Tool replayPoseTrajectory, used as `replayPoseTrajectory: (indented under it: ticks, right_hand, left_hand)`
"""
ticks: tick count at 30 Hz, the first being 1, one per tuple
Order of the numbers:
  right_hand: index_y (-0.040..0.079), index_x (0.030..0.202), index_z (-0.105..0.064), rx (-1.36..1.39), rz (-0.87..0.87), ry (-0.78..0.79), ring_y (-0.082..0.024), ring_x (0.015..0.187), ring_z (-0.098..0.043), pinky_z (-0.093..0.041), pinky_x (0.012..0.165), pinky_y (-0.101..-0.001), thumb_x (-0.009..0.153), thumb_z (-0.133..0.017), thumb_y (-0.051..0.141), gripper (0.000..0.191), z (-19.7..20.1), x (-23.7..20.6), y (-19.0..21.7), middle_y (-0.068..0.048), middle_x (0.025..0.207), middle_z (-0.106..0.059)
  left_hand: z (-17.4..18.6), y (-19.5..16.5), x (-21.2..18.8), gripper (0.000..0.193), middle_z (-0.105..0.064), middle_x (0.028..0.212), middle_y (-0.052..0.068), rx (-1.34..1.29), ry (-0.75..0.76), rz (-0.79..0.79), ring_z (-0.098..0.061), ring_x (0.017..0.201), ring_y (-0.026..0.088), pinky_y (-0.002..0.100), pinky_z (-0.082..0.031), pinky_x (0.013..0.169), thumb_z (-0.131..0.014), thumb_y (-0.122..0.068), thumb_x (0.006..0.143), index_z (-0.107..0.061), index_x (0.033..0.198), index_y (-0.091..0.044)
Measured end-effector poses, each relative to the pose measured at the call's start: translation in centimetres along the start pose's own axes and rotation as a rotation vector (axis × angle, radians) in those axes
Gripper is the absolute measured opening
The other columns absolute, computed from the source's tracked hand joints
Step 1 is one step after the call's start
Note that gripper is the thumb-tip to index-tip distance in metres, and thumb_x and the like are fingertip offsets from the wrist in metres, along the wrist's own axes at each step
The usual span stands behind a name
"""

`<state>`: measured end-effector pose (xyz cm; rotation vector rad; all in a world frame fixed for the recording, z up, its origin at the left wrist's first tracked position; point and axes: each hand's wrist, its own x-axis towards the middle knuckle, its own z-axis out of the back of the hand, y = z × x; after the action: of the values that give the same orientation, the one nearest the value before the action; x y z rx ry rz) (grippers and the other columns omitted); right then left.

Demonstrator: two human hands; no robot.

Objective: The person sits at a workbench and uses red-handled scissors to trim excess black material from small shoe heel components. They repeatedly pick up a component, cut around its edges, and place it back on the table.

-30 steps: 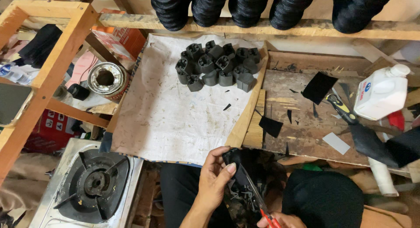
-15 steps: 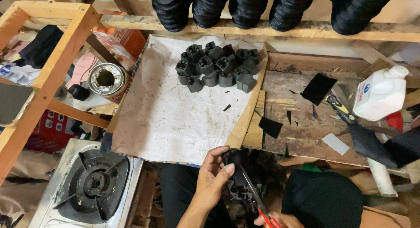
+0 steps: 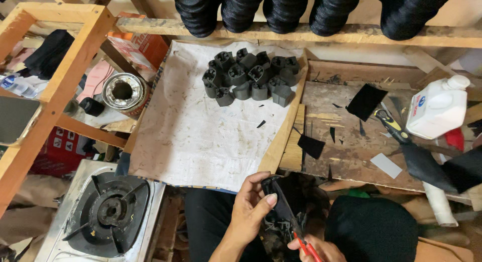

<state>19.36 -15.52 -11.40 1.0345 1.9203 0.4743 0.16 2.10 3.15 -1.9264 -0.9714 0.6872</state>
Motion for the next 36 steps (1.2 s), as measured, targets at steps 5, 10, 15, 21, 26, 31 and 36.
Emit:
replayPoseTrajectory:
  ticks: [5,10,15,21,26,31,36]
  right_hand:
    - [0.005,0.097,-0.078,-0.560,0.349,-0.368,-0.007,0.056,-0.065,-0.052,0.057,-0.0243,0.096,-0.064,0.019,0.020,-1.1,-1.1,-0.8,0.001,0.062,-0.068]
    - [0.012,0.108,-0.079,-0.674,0.282,-0.251,-0.008,0.056,-0.065,-0.052,0.058,-0.0263,0.088,-0.071,0.020,0.023,-0.3,-1.1,-0.9,0.000,0.063,-0.065]
    - [0.012,0.108,-0.078,-0.604,0.281,-0.276,-0.008,0.056,-0.064,-0.052,0.058,-0.0264,0.088,-0.069,0.026,0.026,-0.2,-0.7,-1.3,0.001,0.064,-0.064]
    - [0.011,0.108,-0.077,-0.589,0.294,-0.313,-0.008,0.057,-0.063,-0.051,0.058,-0.0265,0.088,-0.067,0.033,0.032,-0.8,-0.4,-1.3,0.001,0.065,-0.063]
    - [0.010,0.109,-0.077,-0.573,0.316,-0.366,-0.008,0.058,-0.062,-0.050,0.058,-0.0265,0.089,-0.065,0.039,0.037,-1.0,-0.5,-1.5,0.001,0.065,-0.063]
    - [0.009,0.109,-0.076,-0.565,0.315,-0.370,-0.008,0.059,-0.061,-0.049,0.058,-0.0266,0.089,-0.063,0.044,0.043,-0.7,-0.5,-1.6,0.001,0.066,-0.062]
    - [0.008,0.109,-0.076,-0.563,0.318,-0.357,-0.007,0.059,-0.060,-0.048,0.058,-0.0267,0.089,-0.061,0.050,0.049,-0.6,-0.4,-1.7,0.002,0.067,-0.061]
  left_hand:
    - [0.1,0.2,0.0,0.054,-0.066,0.121,0.010,-0.003,0.001,-0.005,-0.062,0.112,0.017,0.033,-0.049,0.100,-0.071,-0.007,0.091,-0.049,0.140,0.000]
    - [0.0,0.1,0.1,0.054,-0.065,0.121,0.010,-0.006,0.000,0.008,-0.061,0.112,0.016,0.032,-0.049,0.099,-0.071,-0.007,0.091,-0.049,0.140,0.000]
    - [0.0,-0.2,0.3,0.054,-0.066,0.120,0.011,-0.001,-0.003,0.005,-0.062,0.111,0.017,0.032,-0.050,0.099,-0.070,-0.008,0.091,-0.049,0.140,-0.001]
    - [-0.1,-0.2,0.5,0.054,-0.066,0.123,0.010,0.009,0.015,0.016,-0.062,0.112,0.016,0.032,-0.050,0.098,-0.070,-0.007,0.091,-0.049,0.140,-0.001]
    - [-0.1,-0.2,0.4,0.054,-0.066,0.121,0.010,-0.012,0.014,0.025,-0.063,0.111,0.017,0.032,-0.051,0.097,-0.070,-0.008,0.091,-0.049,0.140,-0.001]
    - [-0.2,-0.2,0.5,0.054,-0.066,0.120,0.010,-0.025,0.017,0.019,-0.062,0.109,0.016,0.032,-0.051,0.096,-0.071,-0.007,0.091,-0.049,0.139,-0.001]
    - [-0.1,-0.4,0.5,0.054,-0.066,0.117,0.008,-0.009,-0.001,0.049,-0.061,0.104,0.015,0.031,-0.049,0.088,-0.070,-0.006,0.090,-0.050,0.140,-0.002]
